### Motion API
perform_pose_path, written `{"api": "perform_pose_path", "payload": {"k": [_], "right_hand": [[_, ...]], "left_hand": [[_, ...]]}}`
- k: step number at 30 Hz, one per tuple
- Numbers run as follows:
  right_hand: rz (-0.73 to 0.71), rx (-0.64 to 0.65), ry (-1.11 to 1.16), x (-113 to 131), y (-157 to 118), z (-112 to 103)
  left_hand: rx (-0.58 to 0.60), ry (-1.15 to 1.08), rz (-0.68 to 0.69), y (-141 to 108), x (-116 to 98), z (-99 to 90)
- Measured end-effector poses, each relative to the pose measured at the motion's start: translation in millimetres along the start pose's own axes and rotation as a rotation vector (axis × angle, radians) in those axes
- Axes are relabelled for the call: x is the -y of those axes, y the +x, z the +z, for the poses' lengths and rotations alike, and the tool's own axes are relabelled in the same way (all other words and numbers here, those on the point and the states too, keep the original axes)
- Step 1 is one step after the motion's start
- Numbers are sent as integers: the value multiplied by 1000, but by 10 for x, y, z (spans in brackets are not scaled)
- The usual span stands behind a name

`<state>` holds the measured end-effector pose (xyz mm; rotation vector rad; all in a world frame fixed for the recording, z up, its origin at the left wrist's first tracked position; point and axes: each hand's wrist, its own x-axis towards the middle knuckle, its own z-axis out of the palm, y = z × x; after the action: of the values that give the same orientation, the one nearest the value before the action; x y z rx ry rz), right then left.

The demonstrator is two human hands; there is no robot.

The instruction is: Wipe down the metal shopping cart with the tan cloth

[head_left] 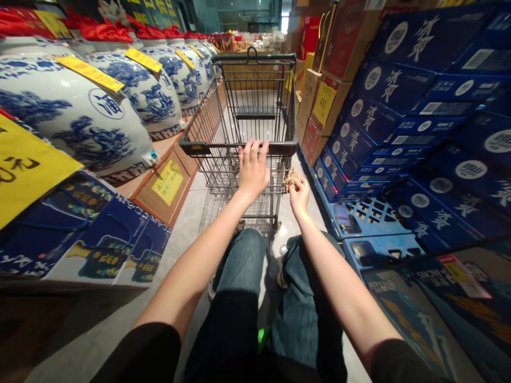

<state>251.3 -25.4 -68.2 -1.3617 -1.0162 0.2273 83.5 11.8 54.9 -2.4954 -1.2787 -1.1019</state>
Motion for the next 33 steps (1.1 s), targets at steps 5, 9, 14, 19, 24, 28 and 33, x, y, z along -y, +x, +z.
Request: {"api": "perform_pose_path", "payload": {"k": [5,9,14,19,24,28,33], "right_hand": [[-147,-107,59,241,242,37],[-257,-65,93,359,158,143],[-139,0,-1,105,-310,173],[-87,-12,6,99,-312,88],[18,-5,3,135,-295,16],[184,57,-61,-10,-405,8],[405,187,-142,-171,-525,-69]], "left_hand": [[-28,-22,27,-17,24,-9],[-52,-15,26,-29,-3,-28],[-13,-19,18,-23,-41,-95],[1,-11,34,-28,-25,-157],[-3,-27,44,-46,-13,-153],[-23,-51,21,-47,-8,-141],[-17,-61,33,-23,5,-168]]}}
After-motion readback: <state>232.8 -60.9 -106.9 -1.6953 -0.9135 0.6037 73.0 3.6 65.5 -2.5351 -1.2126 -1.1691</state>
